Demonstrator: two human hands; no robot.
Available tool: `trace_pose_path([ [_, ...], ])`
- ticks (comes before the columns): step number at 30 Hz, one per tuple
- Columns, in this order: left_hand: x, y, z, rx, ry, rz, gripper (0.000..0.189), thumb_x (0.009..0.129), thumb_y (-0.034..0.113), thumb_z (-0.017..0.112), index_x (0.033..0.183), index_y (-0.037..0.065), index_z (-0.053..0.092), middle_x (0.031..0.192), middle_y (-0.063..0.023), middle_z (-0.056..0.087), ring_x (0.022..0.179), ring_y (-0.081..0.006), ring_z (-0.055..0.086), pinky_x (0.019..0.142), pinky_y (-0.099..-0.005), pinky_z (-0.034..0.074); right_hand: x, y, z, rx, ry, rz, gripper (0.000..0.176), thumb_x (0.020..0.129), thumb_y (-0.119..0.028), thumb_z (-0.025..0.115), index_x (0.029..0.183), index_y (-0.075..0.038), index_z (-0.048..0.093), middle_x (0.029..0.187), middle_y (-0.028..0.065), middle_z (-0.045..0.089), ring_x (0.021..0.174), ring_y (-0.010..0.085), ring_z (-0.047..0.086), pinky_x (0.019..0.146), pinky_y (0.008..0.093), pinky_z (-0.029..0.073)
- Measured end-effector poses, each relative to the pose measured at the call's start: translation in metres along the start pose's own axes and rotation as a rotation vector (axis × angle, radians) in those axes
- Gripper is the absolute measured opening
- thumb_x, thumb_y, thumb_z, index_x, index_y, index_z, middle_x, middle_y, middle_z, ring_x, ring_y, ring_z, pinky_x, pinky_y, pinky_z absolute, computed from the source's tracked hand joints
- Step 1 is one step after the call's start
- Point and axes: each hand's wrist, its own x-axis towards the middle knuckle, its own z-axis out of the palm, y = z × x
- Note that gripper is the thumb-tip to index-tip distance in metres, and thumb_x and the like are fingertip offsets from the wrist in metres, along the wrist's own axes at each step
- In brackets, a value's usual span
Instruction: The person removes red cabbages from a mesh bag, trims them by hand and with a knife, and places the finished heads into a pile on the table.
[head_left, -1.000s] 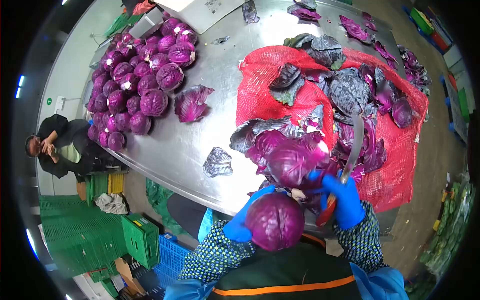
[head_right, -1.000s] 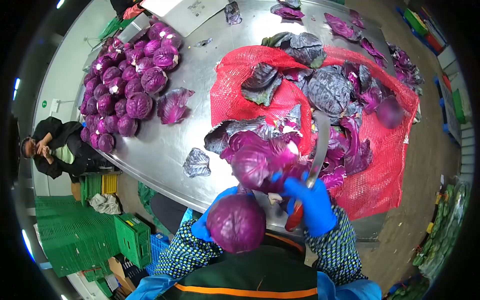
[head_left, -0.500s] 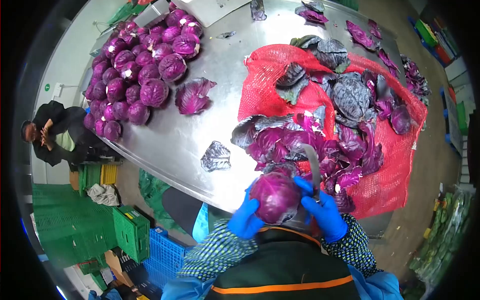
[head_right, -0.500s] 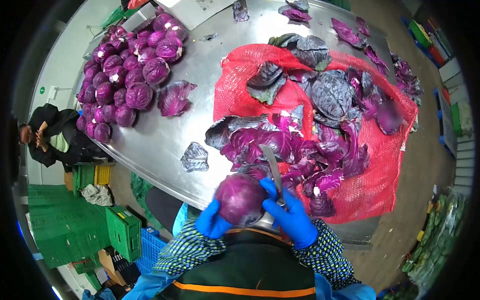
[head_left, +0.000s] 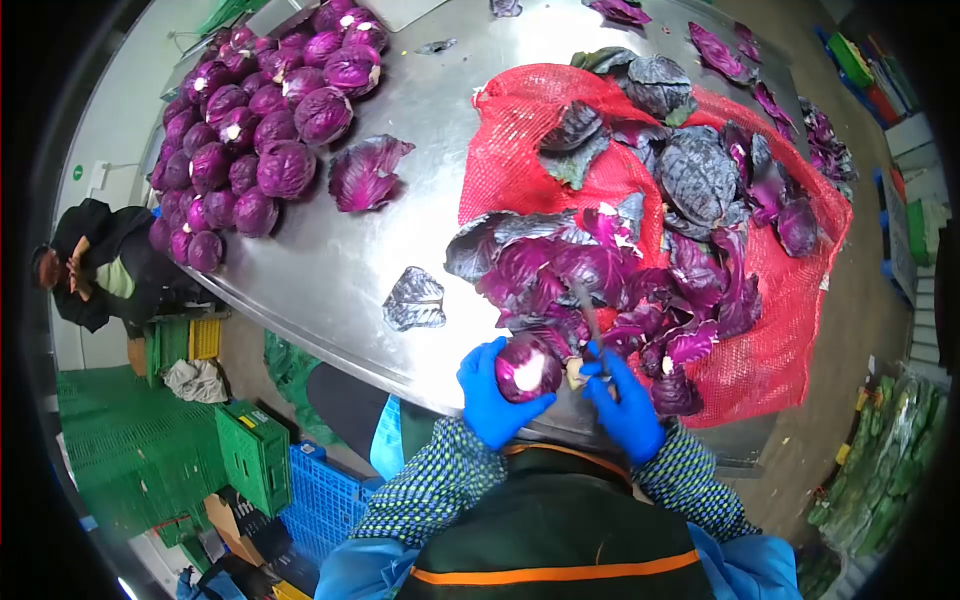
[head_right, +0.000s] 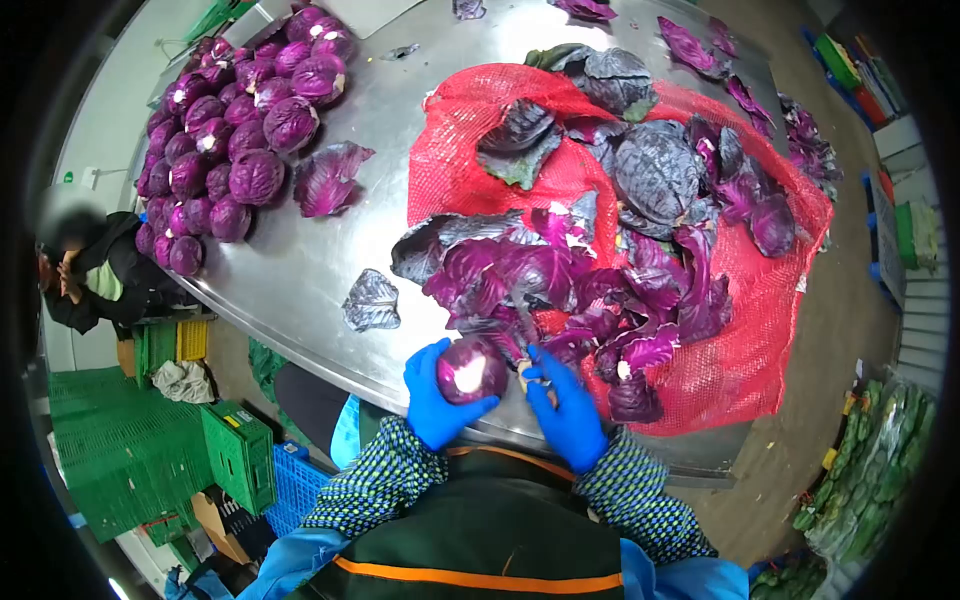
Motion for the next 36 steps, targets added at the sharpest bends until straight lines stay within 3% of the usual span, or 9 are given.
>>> trace_pose_path([
  [3,0.002,0.012,0.014,0.103,-0.049,-0.022,0.101,0.053,0.032,0.085,0.132,0.000,0.031,0.124,-0.0220,0.037,0.112,-0.0369,0.040,0.097,-0.0459,0.034,-0.015,-0.021,-0.003,-0.579,-0.089,-0.179,0.048,0.088,-0.016,0.054,0.135,-0.018,0.042,0.090,0.0113,0.056,0.077,0.0242,0.060,0.065,0.0332,0.050],
  [17,0.010,0.014,0.030,0.128,0.058,-0.114,0.098,0.050,0.035,0.083,0.130,0.003,0.035,0.121,-0.0250,0.038,0.110,-0.0404,0.039,0.091,-0.0493,0.037,0.023,-0.014,0.002,-0.718,-0.048,-0.266,0.047,0.087,-0.015,0.051,0.133,-0.026,0.044,0.084,0.0109,0.053,0.066,0.0272,0.057,0.057,0.0373,0.048],
  [19,0.008,0.014,0.024,0.109,-0.009,-0.049,0.099,0.051,0.032,0.084,0.130,0.001,0.032,0.121,-0.0234,0.040,0.112,-0.0386,0.038,0.094,-0.0481,0.035,0.042,-0.013,-0.012,-0.672,0.039,-0.014,0.044,0.090,-0.014,0.049,0.134,-0.021,0.044,0.087,0.0146,0.054,0.074,0.0301,0.058,0.064,0.0367,0.047],
  [25,0.008,-0.007,0.008,-0.299,-0.057,-0.020,0.106,0.052,0.022,0.086,0.137,0.001,0.026,0.126,-0.0208,0.037,0.115,-0.0358,0.043,0.095,-0.0452,0.038,0.056,0.040,0.008,-0.224,0.076,-0.218,0.051,0.082,-0.025,0.065,0.124,-0.001,0.047,0.084,0.0120,0.057,0.071,0.0229,0.059,0.062,0.0364,0.047],
  [27,-0.002,0.003,-0.021,-0.620,-0.211,-0.084,0.111,0.052,0.023,0.087,0.138,-0.001,0.020,0.128,-0.0203,0.034,0.118,-0.0343,0.040,0.100,-0.0436,0.035,0.083,0.094,-0.023,-0.023,-0.147,0.062,0.041,0.083,-0.025,0.065,0.115,-0.003,0.052,0.084,0.0105,0.058,0.071,0.0184,0.059,0.054,0.0327,0.047],
  [28,-0.007,0.018,-0.035,-0.595,-0.199,-0.048,0.112,0.053,0.025,0.087,0.138,-0.002,0.018,0.128,-0.0197,0.033,0.121,-0.0332,0.038,0.102,-0.0432,0.033,0.070,-0.021,-0.008,0.481,0.146,0.365,0.016,0.088,-0.019,0.056,0.081,-0.007,0.048,0.055,0.0063,0.051,0.052,0.0186,0.060,0.048,0.0305,0.050],
  [31,0.000,0.057,-0.051,-0.356,-0.029,0.194,0.116,0.053,0.019,0.088,0.140,0.001,0.014,0.136,-0.0189,0.027,0.124,-0.0303,0.038,0.104,-0.0423,0.032,0.050,-0.047,-0.017,0.791,-0.033,0.481,0.050,0.089,-0.029,0.056,0.129,-0.004,0.041,0.117,0.0107,0.055,0.098,0.0185,0.059,0.061,0.0286,0.052],
  [34,0.020,0.070,-0.052,-0.254,0.115,0.351,0.105,0.055,0.020,0.087,0.136,0.001,0.025,0.134,-0.0187,0.028,0.123,-0.0321,0.037,0.103,-0.0417,0.032,0.017,-0.071,-0.002,1.040,-0.332,0.263,0.071,0.086,-0.033,0.058,0.142,-0.007,0.023,0.140,0.0116,0.037,0.128,0.0225,0.037,0.109,0.0386,0.025],
  [36,0.026,0.082,-0.058,-0.234,0.072,0.319,0.084,0.061,0.018,0.083,0.130,0.003,0.038,0.130,-0.0196,0.036,0.123,-0.0330,0.038,0.102,-0.0403,0.034,0.017,-0.070,-0.008,0.905,-0.256,0.333,0.071,0.083,-0.027,0.061,0.142,-0.007,0.025,0.135,0.0102,0.041,0.121,0.0200,0.044,0.102,0.0356,0.035],
])
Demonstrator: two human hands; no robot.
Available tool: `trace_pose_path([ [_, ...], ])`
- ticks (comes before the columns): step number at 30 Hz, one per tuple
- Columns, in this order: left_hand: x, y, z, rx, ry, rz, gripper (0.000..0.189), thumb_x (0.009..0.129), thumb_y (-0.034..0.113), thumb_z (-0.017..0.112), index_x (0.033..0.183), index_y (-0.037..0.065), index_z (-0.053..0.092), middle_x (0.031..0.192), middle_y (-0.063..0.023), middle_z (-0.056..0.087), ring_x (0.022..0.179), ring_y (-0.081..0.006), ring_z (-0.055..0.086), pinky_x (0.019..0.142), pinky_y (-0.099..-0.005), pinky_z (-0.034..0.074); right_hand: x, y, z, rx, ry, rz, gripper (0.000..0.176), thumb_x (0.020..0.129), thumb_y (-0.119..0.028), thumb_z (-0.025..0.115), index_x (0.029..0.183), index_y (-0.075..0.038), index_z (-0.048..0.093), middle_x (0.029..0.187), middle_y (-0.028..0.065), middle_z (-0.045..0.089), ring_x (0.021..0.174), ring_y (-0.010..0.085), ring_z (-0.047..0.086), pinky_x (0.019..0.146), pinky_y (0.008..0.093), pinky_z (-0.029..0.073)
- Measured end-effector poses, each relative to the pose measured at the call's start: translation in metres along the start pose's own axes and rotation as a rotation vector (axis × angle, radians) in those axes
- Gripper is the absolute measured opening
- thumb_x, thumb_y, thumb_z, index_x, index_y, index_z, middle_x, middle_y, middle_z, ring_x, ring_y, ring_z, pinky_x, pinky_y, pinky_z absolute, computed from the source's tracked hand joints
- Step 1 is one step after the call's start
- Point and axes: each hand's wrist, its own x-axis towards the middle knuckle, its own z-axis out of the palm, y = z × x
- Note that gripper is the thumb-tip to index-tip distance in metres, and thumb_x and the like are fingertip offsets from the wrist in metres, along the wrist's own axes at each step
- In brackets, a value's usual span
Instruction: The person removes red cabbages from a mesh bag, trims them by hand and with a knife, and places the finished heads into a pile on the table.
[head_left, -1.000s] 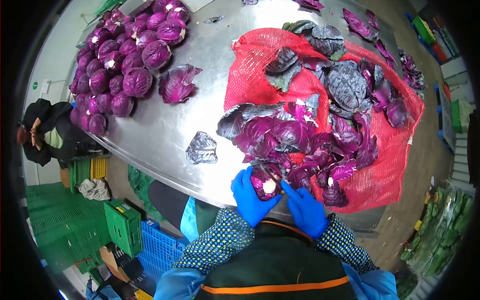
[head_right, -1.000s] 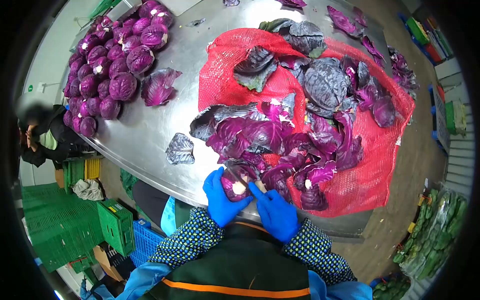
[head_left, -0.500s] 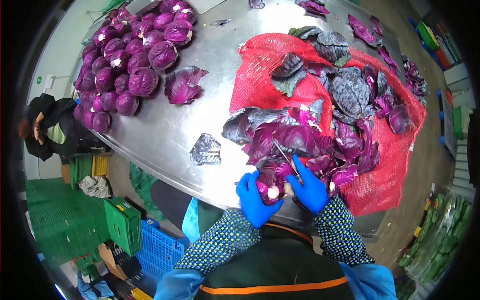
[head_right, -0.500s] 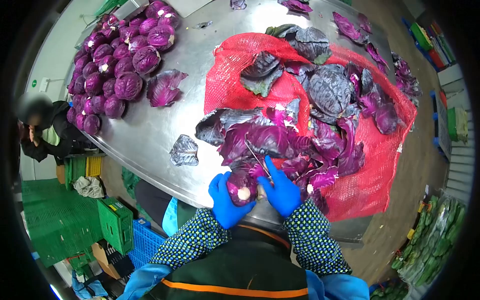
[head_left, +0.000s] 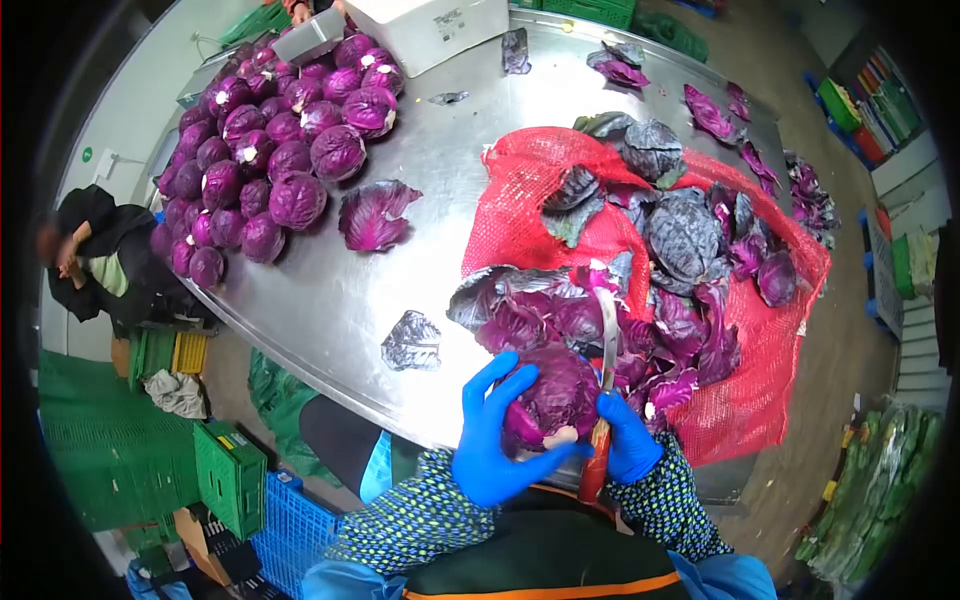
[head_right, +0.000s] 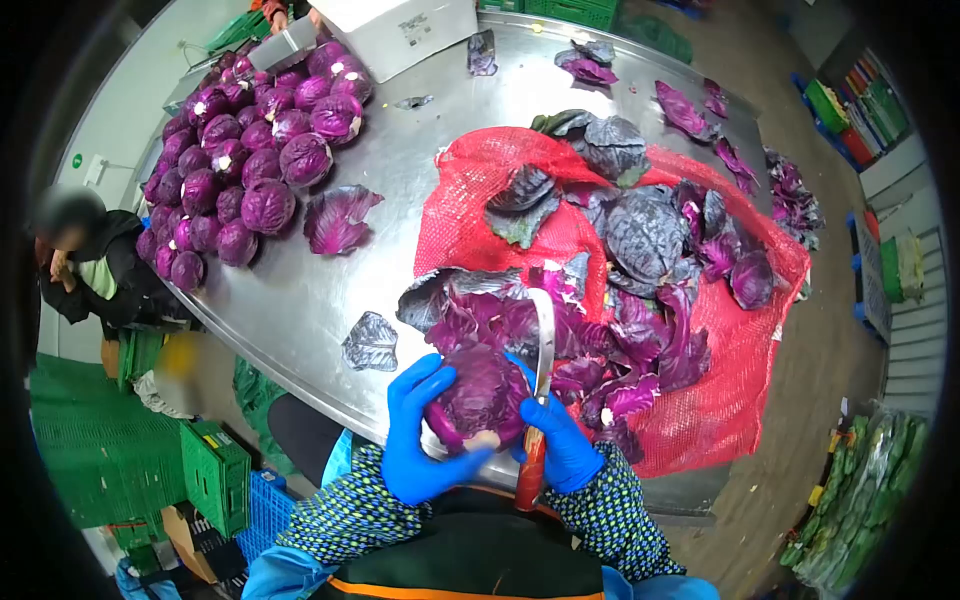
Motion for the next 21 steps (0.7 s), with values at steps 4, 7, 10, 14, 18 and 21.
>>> trace_pose_path([
  [4,0.021,0.009,-0.031,0.124,-0.264,0.055,0.060,0.070,0.014,0.073,0.122,0.003,0.046,0.105,-0.0181,0.057,0.096,-0.0305,0.060,0.083,-0.0360,0.049,-0.004,-0.005,-0.009,-0.114,-0.001,-0.122,0.070,0.080,-0.018,0.064,0.140,-0.007,0.030,0.126,0.0079,0.048,0.099,0.0138,0.054,0.080,0.0262,0.048],
  [7,0.025,0.022,-0.030,0.393,-0.486,-0.013,0.052,0.071,0.018,0.069,0.116,0.002,0.049,0.094,-0.0176,0.060,0.077,-0.0321,0.063,0.067,-0.0373,0.052,-0.005,-0.006,-0.006,-0.335,0.075,-0.267,0.067,0.079,-0.013,0.063,0.138,-0.007,0.033,0.121,0.0062,0.052,0.086,0.0100,0.057,0.064,0.0213,0.050],
  [10,0.023,-0.004,-0.015,0.473,-0.431,0.265,0.043,0.073,0.021,0.065,0.109,0.001,0.052,0.085,-0.0170,0.059,0.068,-0.0310,0.062,0.059,-0.0390,0.050,-0.013,-0.003,-0.019,-0.324,0.108,-0.207,0.065,0.080,-0.012,0.063,0.138,-0.006,0.033,0.125,0.0076,0.050,0.097,0.0121,0.055,0.074,0.0243,0.049],
  [14,0.046,-0.012,-0.015,0.119,-0.518,-0.023,0.036,0.077,0.021,0.066,0.108,0.006,0.058,0.065,-0.0115,0.059,0.061,-0.0252,0.061,0.058,-0.0328,0.050,-0.022,0.002,-0.025,-0.134,0.008,-0.077,0.063,0.082,-0.013,0.060,0.138,-0.005,0.032,0.130,0.0108,0.046,0.114,0.0172,0.049,0.092,0.0305,0.043],
  [18,0.040,0.002,-0.015,-0.159,-0.445,-0.104,0.053,0.075,0.033,0.071,0.118,0.008,0.054,0.091,-0.0161,0.057,0.086,-0.0294,0.057,0.079,-0.0372,0.047,-0.027,0.012,-0.023,0.021,0.013,-0.092,0.064,0.082,-0.011,0.058,0.139,-0.004,0.030,0.132,0.0108,0.044,0.117,0.0213,0.047,0.098,0.0339,0.039],
  [21,0.019,0.005,-0.003,0.054,-0.428,0.035,0.065,0.067,0.034,0.078,0.117,0.005,0.050,0.106,-0.0166,0.051,0.100,-0.0321,0.049,0.089,-0.0416,0.039,-0.031,0.001,-0.010,-0.171,0.075,-0.216,0.066,0.079,-0.008,0.061,0.137,-0.004,0.032,0.121,0.0090,0.051,0.103,0.0189,0.054,0.086,0.0319,0.046],
])
